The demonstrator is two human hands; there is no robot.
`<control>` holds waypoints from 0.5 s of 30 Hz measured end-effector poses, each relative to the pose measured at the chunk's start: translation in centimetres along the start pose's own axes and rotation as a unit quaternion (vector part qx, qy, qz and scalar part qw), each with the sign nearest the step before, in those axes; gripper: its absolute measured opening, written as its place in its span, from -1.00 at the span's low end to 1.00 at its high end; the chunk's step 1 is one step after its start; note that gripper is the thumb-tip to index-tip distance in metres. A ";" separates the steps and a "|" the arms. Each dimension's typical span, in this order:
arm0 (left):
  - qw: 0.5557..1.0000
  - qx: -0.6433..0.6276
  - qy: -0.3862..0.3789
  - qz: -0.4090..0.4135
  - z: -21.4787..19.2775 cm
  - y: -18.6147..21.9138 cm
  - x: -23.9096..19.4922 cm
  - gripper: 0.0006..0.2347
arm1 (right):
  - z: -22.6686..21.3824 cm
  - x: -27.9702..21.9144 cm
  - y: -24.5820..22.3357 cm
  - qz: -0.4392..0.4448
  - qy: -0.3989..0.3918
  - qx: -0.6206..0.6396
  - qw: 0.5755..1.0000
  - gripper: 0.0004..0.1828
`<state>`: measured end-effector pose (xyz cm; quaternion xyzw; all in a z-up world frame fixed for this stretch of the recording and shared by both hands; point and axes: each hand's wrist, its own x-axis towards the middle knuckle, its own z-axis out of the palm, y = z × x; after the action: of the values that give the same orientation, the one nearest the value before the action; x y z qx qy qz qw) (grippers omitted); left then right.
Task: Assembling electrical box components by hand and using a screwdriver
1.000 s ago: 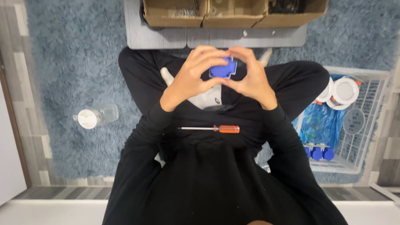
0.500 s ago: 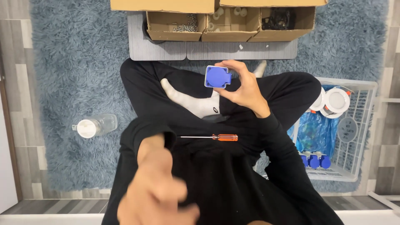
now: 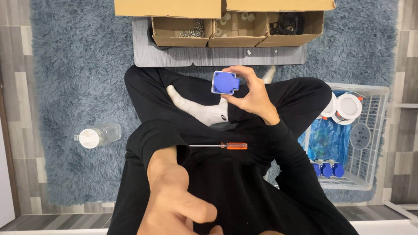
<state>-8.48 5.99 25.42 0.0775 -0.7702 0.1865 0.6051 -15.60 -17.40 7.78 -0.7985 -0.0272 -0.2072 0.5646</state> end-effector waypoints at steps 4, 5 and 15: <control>1.000 -0.006 -0.006 -0.008 -0.2 -0.5 -0.2 -0.74 | 0.1 -0.1 0.1 0.000 -0.003 0.003 1.000 -0.19; 1.000 -0.008 -0.009 -0.011 -0.3 -0.8 -0.3 -0.74 | 0.1 -0.1 0.1 0.002 -0.002 0.003 1.000 -0.19; 0.999 -0.034 -0.020 -0.033 0.1 0.6 0.2 -0.75 | 0.1 0.0 0.1 0.006 -0.002 0.000 1.000 -0.18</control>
<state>-8.82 6.56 25.45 0.0859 -0.7854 0.1381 0.5973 -15.50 -17.37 7.66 -0.7990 -0.0240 -0.2022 0.5658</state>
